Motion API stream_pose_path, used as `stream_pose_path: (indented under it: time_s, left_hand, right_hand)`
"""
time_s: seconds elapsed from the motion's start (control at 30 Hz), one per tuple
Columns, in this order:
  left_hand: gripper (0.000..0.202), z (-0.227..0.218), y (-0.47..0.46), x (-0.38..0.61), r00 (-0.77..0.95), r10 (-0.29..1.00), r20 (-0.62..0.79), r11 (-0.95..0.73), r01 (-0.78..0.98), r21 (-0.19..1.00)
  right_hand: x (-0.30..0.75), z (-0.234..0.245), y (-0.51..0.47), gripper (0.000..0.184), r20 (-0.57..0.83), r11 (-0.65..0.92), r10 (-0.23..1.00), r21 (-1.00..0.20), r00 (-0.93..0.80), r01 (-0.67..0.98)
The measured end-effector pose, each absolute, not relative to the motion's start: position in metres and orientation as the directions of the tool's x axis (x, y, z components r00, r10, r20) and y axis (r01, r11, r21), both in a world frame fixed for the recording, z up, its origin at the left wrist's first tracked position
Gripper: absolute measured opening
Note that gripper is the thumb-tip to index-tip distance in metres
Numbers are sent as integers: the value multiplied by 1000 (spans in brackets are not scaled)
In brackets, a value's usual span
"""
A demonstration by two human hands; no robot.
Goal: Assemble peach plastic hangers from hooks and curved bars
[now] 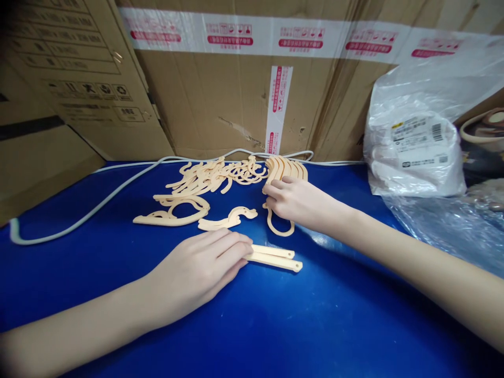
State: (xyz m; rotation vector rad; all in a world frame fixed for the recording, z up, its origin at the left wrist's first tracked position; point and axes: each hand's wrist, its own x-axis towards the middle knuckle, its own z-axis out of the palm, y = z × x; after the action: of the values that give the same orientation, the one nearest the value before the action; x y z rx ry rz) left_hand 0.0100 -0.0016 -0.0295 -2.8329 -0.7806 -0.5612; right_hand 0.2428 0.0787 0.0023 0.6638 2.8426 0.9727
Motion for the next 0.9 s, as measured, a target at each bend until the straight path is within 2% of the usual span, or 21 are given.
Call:
stream_pose_path:
  time_s: [0.13, 0.23, 0.3, 0.43, 0.5, 0.7, 0.9]
  left_hand:
    - [18, -30, -2, 9, 777, 490, 395, -853, 520, 37]
    - [17, -28, -1, 8, 784, 491, 381, -857, 514, 47]
    - [17, -26, 0, 7, 792, 496, 356, -860, 506, 72]
    - [17, -22, 2, 5, 795, 513, 325, -858, 485, 167]
    - [17, -22, 3, 3, 794, 516, 323, -857, 475, 201]
    - [17, -23, 3, 2, 791, 517, 327, -855, 463, 233]
    - [19, -22, 3, 1, 800, 506, 322, -862, 454, 227]
  right_hand:
    - [246, 5, 81, 20, 37, 719, 448, 580, -893, 384]
    - [250, 4, 77, 21, 85, 705, 517, 522, -852, 480]
    - [255, 0, 72, 26, 183, 682, 565, 444, -804, 581]
    - [264, -14, 61, 33, 265, 691, 632, 231, -728, 685]
    - [267, -20, 58, 37, 283, 669, 645, 243, -710, 703]
    - [270, -19, 54, 33, 282, 703, 616, 223, -735, 675]
    - [272, -5, 39, 33, 213, 735, 618, 184, -756, 653]
